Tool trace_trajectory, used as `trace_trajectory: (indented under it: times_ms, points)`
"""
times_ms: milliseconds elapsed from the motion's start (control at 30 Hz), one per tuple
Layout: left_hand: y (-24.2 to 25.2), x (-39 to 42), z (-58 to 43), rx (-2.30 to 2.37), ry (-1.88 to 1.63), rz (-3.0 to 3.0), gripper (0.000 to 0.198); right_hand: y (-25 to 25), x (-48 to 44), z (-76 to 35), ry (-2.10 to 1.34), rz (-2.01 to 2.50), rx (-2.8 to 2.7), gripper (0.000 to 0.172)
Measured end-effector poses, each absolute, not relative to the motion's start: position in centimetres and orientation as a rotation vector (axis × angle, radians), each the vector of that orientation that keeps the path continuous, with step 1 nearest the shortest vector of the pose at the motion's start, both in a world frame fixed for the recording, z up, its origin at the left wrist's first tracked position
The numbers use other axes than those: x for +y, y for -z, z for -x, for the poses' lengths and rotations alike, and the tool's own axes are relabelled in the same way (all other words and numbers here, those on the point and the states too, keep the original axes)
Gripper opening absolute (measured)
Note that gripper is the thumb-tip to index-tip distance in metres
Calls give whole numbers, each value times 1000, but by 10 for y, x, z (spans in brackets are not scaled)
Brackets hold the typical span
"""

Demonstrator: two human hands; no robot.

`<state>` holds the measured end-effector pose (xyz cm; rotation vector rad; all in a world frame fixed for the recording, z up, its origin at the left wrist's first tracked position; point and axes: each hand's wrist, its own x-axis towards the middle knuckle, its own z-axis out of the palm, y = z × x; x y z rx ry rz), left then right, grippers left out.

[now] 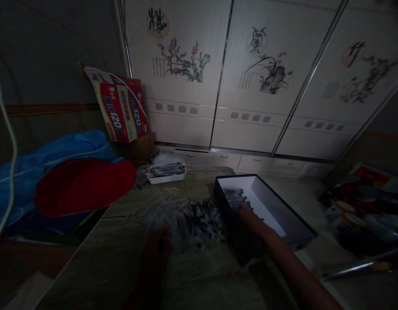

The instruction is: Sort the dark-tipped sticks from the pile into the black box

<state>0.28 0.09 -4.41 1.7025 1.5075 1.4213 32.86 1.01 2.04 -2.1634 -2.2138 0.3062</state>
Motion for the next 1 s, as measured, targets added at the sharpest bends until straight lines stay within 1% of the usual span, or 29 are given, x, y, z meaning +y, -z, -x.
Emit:
trace_trajectory:
  times_ms: [167,267,333,400,467,533,600,700,800,867,1000]
  points:
    - [47,5,-1,1541,-1421,-1732,33,-25,7,-331,-271,2106,-2220,27]
    - [49,8,5,1510,-1367,-1784,33,-35,6,-333,-140,2154,-2119,30]
    - [49,7,6,1494,-1350,-1781,32,-44,4,-333,18,2128,-1966,29]
    - [48,4,4,1486,-1367,-1759,31,-56,-1,-329,206,1945,-1777,26]
    - [47,1,1,1496,-1414,-1735,30,-68,-10,-320,367,1667,-1593,22]
    - [47,1,0,1505,-1421,-1742,30,-78,-23,-304,432,1453,-1454,17]
    - [48,2,1,1510,-1381,-1797,29,-82,-38,-282,358,1359,-1349,15]
    - [51,3,3,1539,-1359,-1932,27,-72,-54,-244,-1,1330,-1249,16]
    - [51,1,4,1550,-1501,-2128,27,-45,-59,-209,-407,1326,-1184,18]
    - [48,-2,3,1453,-1549,-2355,27,-25,-57,-191,-581,1330,-1161,18]
    - [47,-4,-3,1230,-1395,-2741,34,9,-51,-169,-769,1277,-1109,15]
